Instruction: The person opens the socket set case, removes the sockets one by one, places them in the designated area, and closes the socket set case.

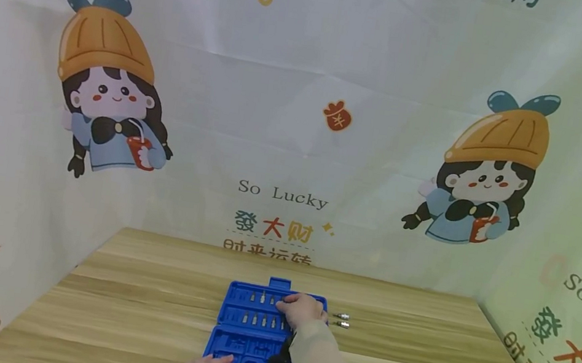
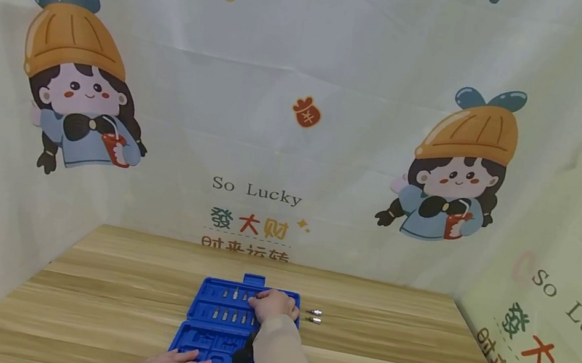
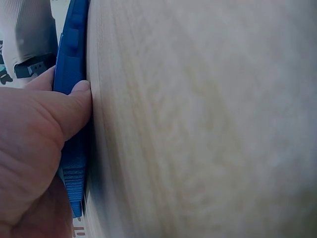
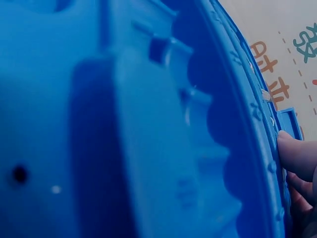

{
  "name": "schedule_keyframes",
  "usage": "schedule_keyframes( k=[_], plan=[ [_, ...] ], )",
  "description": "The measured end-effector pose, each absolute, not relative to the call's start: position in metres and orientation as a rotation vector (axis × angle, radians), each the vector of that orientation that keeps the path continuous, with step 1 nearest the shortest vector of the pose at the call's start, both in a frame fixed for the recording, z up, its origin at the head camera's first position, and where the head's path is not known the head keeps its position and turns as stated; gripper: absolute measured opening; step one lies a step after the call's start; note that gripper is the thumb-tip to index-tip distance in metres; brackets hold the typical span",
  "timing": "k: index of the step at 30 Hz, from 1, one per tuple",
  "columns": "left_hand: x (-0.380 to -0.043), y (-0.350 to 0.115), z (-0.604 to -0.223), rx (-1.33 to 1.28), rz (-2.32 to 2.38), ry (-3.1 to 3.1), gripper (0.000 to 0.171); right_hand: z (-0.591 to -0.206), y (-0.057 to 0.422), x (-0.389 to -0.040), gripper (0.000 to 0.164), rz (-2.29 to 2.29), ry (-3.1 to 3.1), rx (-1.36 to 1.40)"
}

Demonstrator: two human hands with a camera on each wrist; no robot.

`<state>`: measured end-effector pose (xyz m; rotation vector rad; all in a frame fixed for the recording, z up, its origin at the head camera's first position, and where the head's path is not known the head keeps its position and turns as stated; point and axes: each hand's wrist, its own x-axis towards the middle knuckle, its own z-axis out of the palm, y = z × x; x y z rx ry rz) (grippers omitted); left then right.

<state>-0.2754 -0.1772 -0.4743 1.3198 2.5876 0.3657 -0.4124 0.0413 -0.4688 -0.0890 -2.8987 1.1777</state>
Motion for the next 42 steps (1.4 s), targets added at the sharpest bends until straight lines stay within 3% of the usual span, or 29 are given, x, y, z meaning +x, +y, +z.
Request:
schedule_keyframes(
  k=[28,42],
  plan=[
    [-0.278,-0.174,-0.477,1.312,0.252,2.653,0.052,-0.457,0.04,-0.415,0.012,1.373,-2.899,-0.259],
    [-0.278,-0.178,-0.477,1.38,0.346,2.632,0.053,-0.461,0.041,-0.411,0.017,1.303,-2.882,-0.221]
  ],
)
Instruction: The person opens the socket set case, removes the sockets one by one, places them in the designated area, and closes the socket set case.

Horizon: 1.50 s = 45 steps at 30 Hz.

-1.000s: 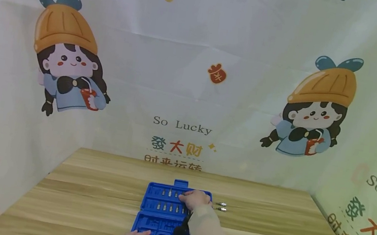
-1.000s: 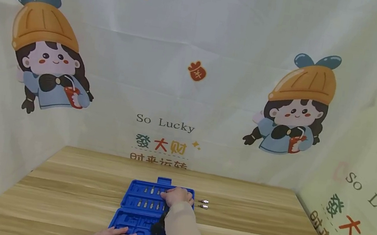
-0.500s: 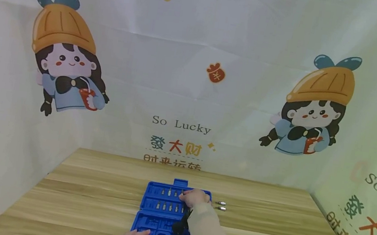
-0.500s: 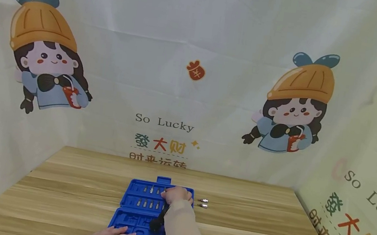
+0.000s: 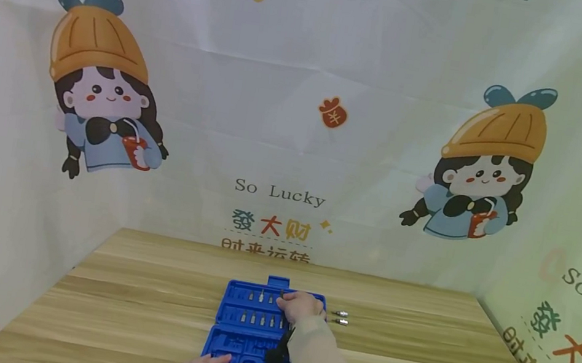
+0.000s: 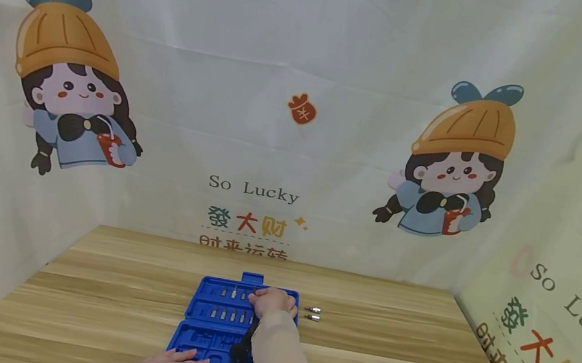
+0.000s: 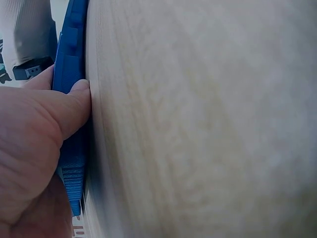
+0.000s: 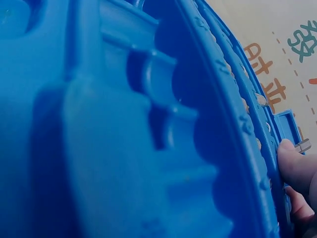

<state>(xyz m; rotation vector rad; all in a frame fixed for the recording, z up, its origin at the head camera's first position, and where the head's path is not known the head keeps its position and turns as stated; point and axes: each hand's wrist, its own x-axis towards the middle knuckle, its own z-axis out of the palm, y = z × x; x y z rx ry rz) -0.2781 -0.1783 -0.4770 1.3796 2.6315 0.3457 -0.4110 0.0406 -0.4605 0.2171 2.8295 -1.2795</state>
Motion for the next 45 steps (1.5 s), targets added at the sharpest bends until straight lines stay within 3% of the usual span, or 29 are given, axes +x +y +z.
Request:
schedule_keyframes(
  k=[16,23,36,45],
  plan=[
    [-0.277,-0.179,-0.474,1.391,0.345,2.602,0.053,-0.459,0.046,-0.408,0.021,-1.612,2.753,0.15],
    [-0.277,-0.179,-0.475,1.396,0.395,2.57,0.054,-0.451,0.061,-0.413,0.017,-1.875,2.509,-0.096],
    [-0.278,-0.18,-0.475,1.401,0.37,2.578,0.054,-0.442,0.121,-0.406,0.022,-1.677,2.619,-0.264],
    [-0.277,-0.183,-0.476,1.459,0.393,2.56,0.054,-0.445,0.162,-0.403,0.008,-1.502,2.726,-0.283]
  ],
)
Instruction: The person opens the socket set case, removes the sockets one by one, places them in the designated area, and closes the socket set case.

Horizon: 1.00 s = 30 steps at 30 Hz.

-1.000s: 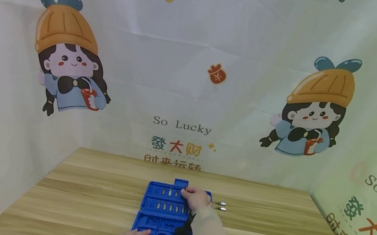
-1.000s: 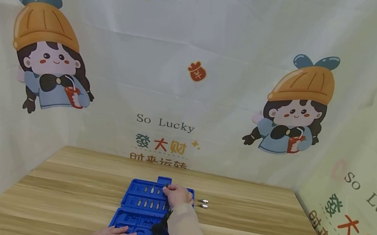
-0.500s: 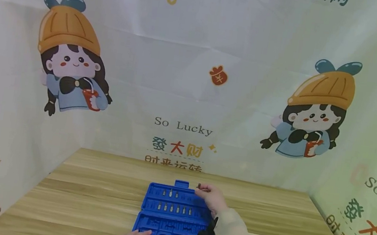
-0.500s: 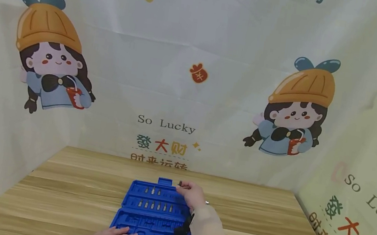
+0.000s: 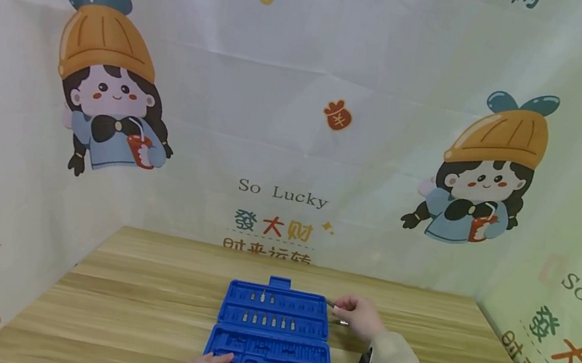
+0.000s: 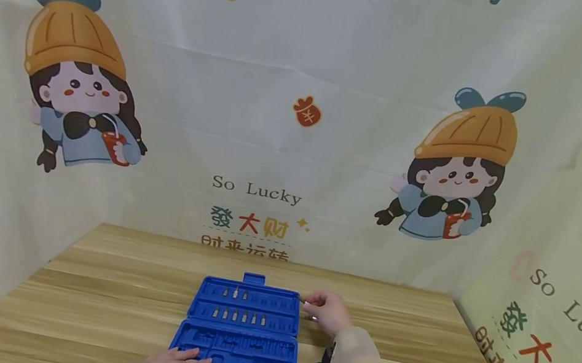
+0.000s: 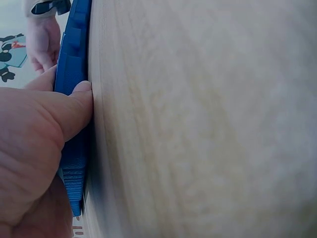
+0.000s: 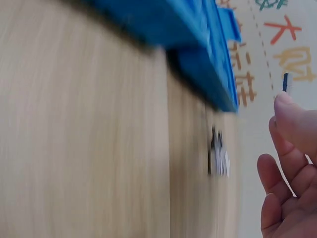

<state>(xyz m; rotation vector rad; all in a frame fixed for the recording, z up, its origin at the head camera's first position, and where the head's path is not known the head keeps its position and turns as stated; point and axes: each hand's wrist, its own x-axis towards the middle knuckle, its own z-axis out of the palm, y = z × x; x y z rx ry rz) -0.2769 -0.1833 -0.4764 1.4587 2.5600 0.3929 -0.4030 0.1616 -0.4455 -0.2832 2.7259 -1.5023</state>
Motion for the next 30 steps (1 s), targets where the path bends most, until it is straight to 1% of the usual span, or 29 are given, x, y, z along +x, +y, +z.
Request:
schedule_keyframes(
  k=[5,15,30],
  plan=[
    [-0.277,-0.184,-0.475,1.463,0.372,2.57,0.054,-0.448,0.176,-0.402,0.003,-1.378,2.81,-0.29],
    [-0.277,-0.183,-0.475,1.466,0.37,2.559,0.054,-0.46,0.187,-0.397,0.009,-1.222,2.899,-0.321],
    [-0.273,-0.184,-0.472,1.46,0.417,2.566,0.053,-0.464,0.185,-0.398,0.009,-1.187,2.936,-0.319]
  ],
)
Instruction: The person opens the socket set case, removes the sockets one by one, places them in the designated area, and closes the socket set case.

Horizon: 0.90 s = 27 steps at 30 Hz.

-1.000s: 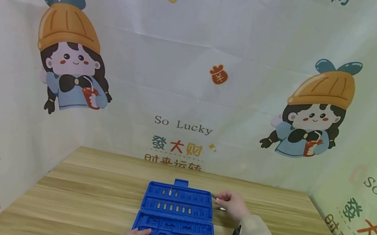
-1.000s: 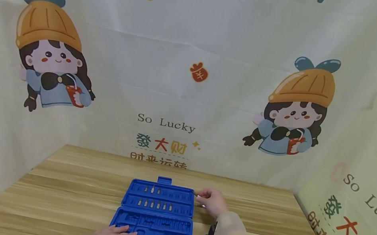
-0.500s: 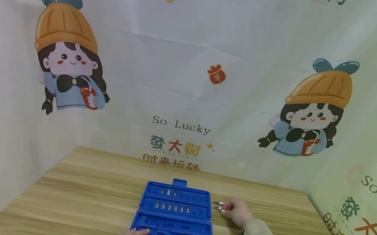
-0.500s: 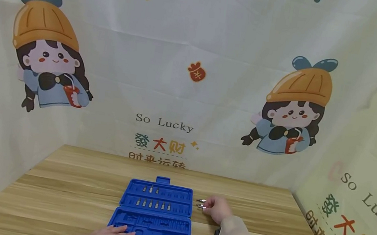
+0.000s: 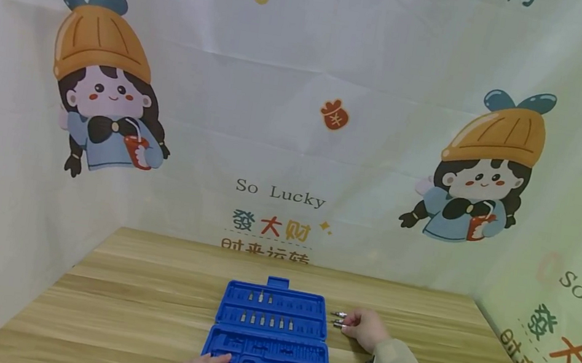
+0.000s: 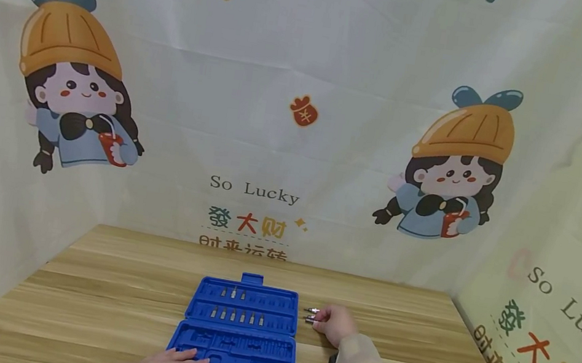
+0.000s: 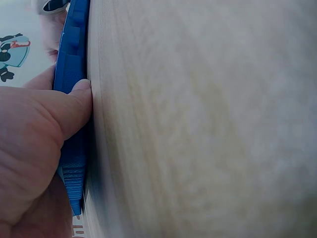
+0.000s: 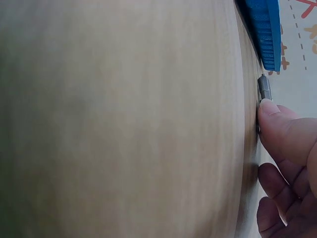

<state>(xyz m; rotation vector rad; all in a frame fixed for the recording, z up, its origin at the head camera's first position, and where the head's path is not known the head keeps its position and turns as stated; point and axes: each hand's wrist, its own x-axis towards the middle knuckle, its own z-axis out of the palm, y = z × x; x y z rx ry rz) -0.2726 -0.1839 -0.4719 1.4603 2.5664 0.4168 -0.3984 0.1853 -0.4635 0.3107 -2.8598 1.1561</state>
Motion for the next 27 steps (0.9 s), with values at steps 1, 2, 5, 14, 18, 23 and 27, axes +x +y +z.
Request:
schedule_keyframes(
  k=[1,2,5,14,18,23,27],
  plan=[
    [-0.273,-0.184,-0.472,1.461,0.422,2.565,0.053,-0.464,0.185,-0.399,0.009,1.151,-2.863,0.308],
    [-0.273,-0.184,-0.472,1.463,0.425,2.565,0.053,-0.465,0.185,-0.4,0.008,1.147,-2.866,0.306],
    [-0.273,-0.184,-0.473,1.47,0.422,2.569,0.053,-0.466,0.186,-0.401,0.008,1.131,-2.866,0.316],
    [-0.274,-0.184,-0.473,1.472,0.403,2.569,0.053,-0.465,0.188,-0.402,0.012,1.222,-2.846,0.279],
    [-0.275,-0.183,-0.472,1.453,0.375,2.571,0.054,-0.455,0.189,-0.403,0.01,1.314,-2.812,0.23],
    [-0.276,-0.183,-0.472,1.456,0.361,2.577,0.054,-0.44,0.176,-0.406,0.012,1.333,-2.796,0.216],
    [-0.276,-0.183,-0.474,1.459,0.383,2.58,0.053,-0.431,0.15,-0.407,0.02,1.409,-2.786,0.237]
  ],
)
